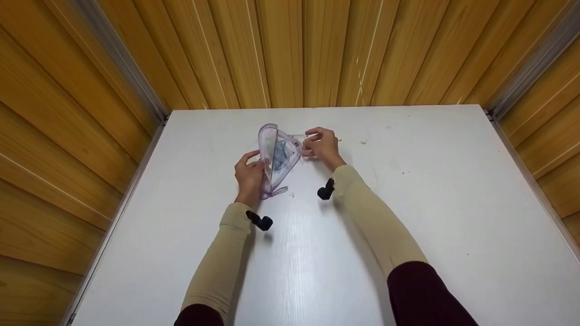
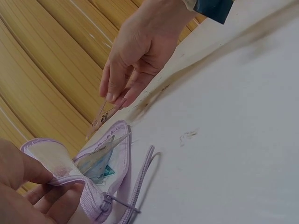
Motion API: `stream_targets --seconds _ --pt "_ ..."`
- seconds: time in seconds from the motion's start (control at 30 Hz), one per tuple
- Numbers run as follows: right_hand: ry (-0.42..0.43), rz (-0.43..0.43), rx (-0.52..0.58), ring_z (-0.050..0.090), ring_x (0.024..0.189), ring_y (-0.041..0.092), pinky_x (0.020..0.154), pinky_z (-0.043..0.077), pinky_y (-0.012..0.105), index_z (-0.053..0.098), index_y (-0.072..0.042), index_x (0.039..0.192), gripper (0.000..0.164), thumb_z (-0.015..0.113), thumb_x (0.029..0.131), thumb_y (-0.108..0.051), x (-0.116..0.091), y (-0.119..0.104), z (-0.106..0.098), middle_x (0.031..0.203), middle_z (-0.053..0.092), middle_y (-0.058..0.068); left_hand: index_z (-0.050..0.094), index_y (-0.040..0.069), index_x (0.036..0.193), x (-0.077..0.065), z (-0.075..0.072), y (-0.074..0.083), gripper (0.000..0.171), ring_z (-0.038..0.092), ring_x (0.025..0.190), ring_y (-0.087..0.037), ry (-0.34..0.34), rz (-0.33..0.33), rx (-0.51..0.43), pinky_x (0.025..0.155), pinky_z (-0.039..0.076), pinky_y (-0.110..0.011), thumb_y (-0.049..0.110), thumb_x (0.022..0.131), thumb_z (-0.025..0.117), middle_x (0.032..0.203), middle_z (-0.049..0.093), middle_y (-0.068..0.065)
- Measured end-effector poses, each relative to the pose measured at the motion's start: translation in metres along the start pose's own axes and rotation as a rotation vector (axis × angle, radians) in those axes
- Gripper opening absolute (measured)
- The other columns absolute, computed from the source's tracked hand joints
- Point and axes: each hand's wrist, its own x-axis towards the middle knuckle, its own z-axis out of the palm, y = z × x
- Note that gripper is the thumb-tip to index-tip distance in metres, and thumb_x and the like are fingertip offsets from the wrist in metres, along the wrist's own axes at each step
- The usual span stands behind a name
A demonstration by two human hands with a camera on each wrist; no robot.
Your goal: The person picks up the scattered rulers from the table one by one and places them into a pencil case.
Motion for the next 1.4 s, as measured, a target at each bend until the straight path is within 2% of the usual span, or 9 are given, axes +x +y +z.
stream_targets --seconds 0.17,0.53,0.73,0.97,1.2,1.4 --pt "-0.021 -0.018 0.022 0.075 0.083 0.026 0.069 0.061 0.037 0.066 0.001 0.127 0.036 0.072 0.091 0.005 -0.003 0.001 0.014 0.103 0.069 0.015 0.068 0.009 0.129 -0.002 -0.002 0.0 0.035 0.07 0.089 -0.023 0.007 0.01 0.01 0.071 0.055 -0.029 0.006 0.095 0.071 0.102 0.077 -0.013" --pt "-0.007 -0.041 0.033 0.075 0.076 0.022 0.065 0.061 0.035 0.067 0.002 0.123 0.034 0.072 0.089 0.006 -0.004 0.007 0.036 0.099 0.07 0.013 0.067 0.009 0.131 -0.005 -0.003 -0.001 0.037 0.071 0.093 -0.024 0.012 0.0 0.019 0.076 0.054 -0.031 0.007 0.095 0.071 0.104 0.077 -0.013" --pt "0.016 -0.048 -0.007 0.074 0.075 0.022 0.064 0.061 0.034 0.069 0.001 0.121 0.034 0.072 0.087 0.005 -0.004 0.007 0.045 0.097 0.071 0.012 0.068 0.009 0.13 -0.005 -0.003 -0.001 0.037 0.072 0.093 -0.024 0.025 0.002 0.017 0.076 0.055 -0.031 0.006 0.094 0.072 0.104 0.077 -0.014" --pt "0.031 -0.035 -0.024 0.073 0.077 0.022 0.063 0.061 0.034 0.071 -0.001 0.12 0.033 0.071 0.087 0.005 -0.008 0.008 0.054 0.097 0.069 0.012 0.069 0.012 0.126 -0.004 -0.003 -0.002 0.033 0.072 0.091 -0.023 0.033 -0.007 0.03 0.072 0.055 -0.028 0.006 0.094 0.072 0.104 0.077 -0.013" --pt "0.016 -0.039 0.024 0.074 0.079 0.025 0.062 0.061 0.035 0.072 0.0 0.118 0.032 0.07 0.087 0.005 -0.009 0.012 0.06 0.097 0.071 0.016 0.069 0.006 0.128 -0.003 -0.005 -0.003 0.034 0.072 0.084 -0.023 0.012 0.035 0.02 0.065 0.053 -0.024 0.003 0.094 0.071 0.099 0.077 -0.017" --pt "0.032 -0.024 -0.001 0.073 0.08 0.022 0.063 0.061 0.033 0.072 -0.001 0.118 0.032 0.07 0.087 0.005 -0.012 0.01 0.064 0.096 0.07 0.012 0.069 0.007 0.128 -0.002 -0.005 -0.003 0.035 0.072 0.085 -0.024 0.012 0.029 0.022 0.065 0.053 -0.024 0.003 0.094 0.071 0.101 0.077 -0.018"
